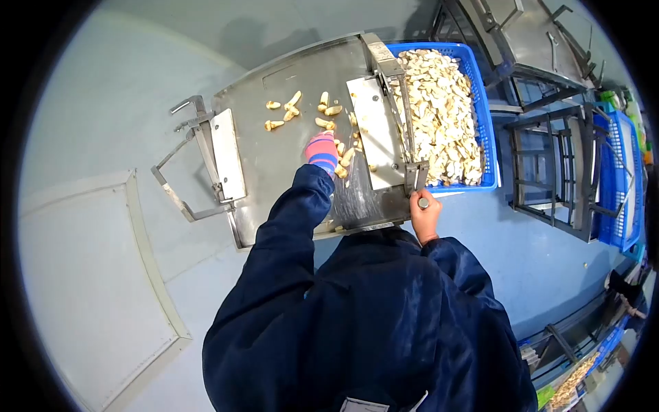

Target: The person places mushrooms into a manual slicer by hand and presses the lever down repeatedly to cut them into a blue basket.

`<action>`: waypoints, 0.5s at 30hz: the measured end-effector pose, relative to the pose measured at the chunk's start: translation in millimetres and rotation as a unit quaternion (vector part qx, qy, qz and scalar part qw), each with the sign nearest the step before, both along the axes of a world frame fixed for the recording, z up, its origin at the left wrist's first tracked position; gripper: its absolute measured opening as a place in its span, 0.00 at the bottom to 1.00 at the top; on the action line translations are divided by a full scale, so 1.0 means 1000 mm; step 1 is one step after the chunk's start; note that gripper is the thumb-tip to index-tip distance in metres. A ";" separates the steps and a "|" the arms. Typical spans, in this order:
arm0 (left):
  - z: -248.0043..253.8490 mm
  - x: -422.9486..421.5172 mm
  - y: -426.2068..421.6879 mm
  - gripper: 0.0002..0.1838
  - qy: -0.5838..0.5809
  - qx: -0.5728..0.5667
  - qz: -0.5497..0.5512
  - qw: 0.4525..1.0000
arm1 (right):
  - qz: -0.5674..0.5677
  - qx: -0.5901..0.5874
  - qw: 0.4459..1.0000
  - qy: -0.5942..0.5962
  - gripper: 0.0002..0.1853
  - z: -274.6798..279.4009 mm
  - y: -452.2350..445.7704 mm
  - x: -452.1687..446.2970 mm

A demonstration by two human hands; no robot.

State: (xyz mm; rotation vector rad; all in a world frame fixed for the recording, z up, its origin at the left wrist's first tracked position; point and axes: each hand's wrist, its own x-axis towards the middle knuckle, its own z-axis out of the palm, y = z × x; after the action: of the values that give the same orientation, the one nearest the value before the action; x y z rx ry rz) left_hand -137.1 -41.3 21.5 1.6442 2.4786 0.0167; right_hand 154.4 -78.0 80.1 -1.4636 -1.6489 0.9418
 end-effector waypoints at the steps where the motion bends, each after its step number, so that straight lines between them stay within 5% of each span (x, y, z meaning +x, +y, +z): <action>1: -0.003 0.002 -0.002 0.12 0.008 0.004 0.000 1.000 | 0.003 -0.007 1.000 -0.001 0.11 0.001 0.000 0.001; 8: 0.020 0.047 0.030 0.19 -0.291 0.135 0.061 0.945 | 0.001 -0.017 1.000 -0.022 0.10 0.011 0.002 -0.001; 11: -0.017 0.083 0.050 0.23 -0.321 0.121 0.100 0.934 | -0.007 -0.031 0.999 -0.013 0.10 0.037 0.010 -0.010; 15: -0.046 0.119 0.053 0.15 -0.501 0.159 0.191 0.829 | -0.009 -0.031 0.999 -0.020 0.11 0.035 0.010 -0.011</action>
State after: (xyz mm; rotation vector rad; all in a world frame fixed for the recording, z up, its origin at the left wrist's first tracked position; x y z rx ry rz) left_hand -17.8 12.0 -24.0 0.7812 1.9039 1.0848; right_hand 143.7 -67.9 115.2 -1.5467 -1.6455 0.9671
